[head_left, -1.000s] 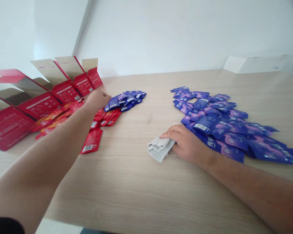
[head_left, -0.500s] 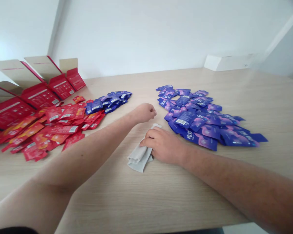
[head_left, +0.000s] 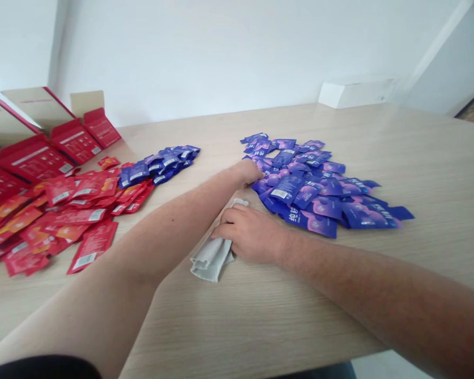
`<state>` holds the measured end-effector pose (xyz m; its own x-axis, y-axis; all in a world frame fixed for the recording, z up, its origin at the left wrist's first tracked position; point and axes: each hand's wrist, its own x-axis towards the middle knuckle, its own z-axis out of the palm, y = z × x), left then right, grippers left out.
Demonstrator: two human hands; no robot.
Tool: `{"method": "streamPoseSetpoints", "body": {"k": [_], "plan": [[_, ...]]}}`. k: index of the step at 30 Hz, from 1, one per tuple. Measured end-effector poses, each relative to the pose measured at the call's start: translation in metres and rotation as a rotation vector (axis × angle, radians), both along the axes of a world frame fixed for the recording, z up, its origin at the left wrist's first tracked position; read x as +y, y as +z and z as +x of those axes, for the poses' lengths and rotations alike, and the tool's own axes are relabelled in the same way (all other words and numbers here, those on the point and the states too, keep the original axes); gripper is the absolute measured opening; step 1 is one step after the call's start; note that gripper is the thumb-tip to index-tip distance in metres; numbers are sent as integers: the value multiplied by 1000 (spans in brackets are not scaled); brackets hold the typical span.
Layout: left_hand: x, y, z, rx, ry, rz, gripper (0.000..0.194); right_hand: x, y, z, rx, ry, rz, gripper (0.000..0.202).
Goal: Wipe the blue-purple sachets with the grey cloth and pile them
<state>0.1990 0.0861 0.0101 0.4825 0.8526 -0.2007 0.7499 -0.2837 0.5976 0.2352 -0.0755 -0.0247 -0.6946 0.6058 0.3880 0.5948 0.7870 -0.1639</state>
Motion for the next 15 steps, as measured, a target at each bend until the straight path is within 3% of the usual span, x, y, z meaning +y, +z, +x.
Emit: {"method": "streamPoseSetpoints", "body": {"k": [4, 8, 15], "plan": [[5, 11, -29, 35, 84, 90, 19, 0, 0, 1, -10, -1, -12, 27], [2, 21, -81, -19, 124, 182, 25, -1, 1, -1, -4, 23, -11, 30], [-36, 12, -170, -119, 167, 55, 24, -23, 14, -16, 58, 40, -1, 29]]}}
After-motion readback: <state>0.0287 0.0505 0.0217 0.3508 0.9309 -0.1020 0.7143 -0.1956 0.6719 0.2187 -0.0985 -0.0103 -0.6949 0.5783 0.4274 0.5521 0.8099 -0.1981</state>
